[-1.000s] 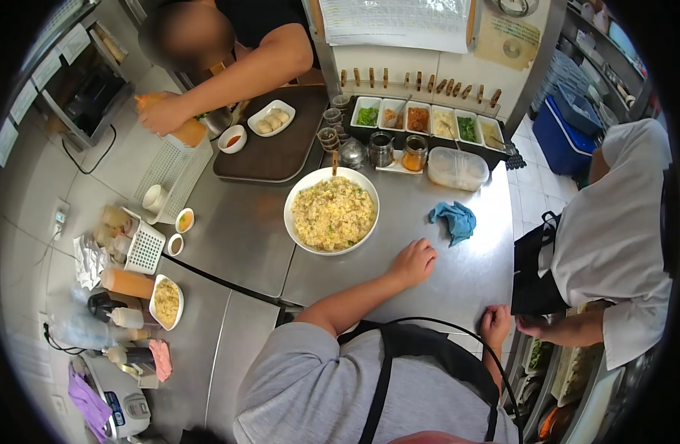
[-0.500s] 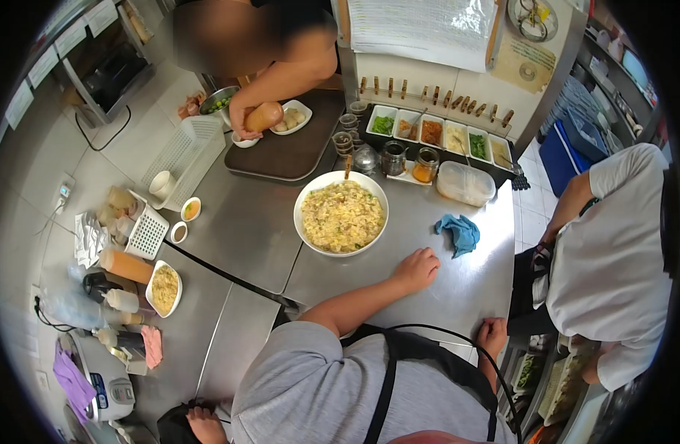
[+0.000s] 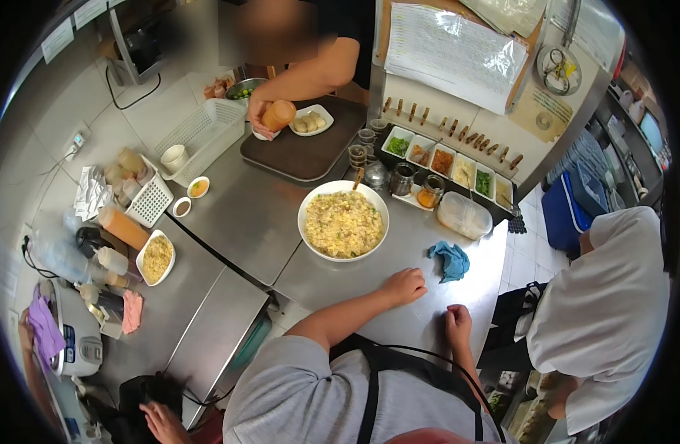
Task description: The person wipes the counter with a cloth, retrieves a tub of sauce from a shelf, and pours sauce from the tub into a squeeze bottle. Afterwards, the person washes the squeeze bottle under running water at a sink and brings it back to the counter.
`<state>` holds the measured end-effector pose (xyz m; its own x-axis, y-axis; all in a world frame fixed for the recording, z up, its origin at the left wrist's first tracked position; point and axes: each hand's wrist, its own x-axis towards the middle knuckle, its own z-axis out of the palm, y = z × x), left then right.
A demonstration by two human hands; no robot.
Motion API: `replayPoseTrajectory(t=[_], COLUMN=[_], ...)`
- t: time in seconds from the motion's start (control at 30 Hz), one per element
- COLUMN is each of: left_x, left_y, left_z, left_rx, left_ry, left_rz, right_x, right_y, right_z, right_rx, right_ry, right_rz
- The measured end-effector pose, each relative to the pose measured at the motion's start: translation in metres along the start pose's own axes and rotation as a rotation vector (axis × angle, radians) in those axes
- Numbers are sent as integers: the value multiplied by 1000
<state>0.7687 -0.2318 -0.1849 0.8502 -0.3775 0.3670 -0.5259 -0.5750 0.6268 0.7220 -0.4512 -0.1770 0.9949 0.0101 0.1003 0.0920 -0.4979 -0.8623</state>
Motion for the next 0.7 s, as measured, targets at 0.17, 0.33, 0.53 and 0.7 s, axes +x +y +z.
replayPoseTrajectory(t=[0.17,0.33,0.53,0.7], left_x=[27,56,83,54], left_y=[15,-12,-93,-133], left_z=[-69,-231,-364,-435], left_rx=[-488,196,776,1042], left_ry=[-232,716,757,526], left_rz=[-231,28,-277,-491], right_x=[5,6,12,15], right_y=[3,-9,0,-9], right_z=[11,19,34,39], right_rx=[-352,-463,-546,-537], right_ry=[96,172,350,374], right_rz=[-204,-183,-79,31])
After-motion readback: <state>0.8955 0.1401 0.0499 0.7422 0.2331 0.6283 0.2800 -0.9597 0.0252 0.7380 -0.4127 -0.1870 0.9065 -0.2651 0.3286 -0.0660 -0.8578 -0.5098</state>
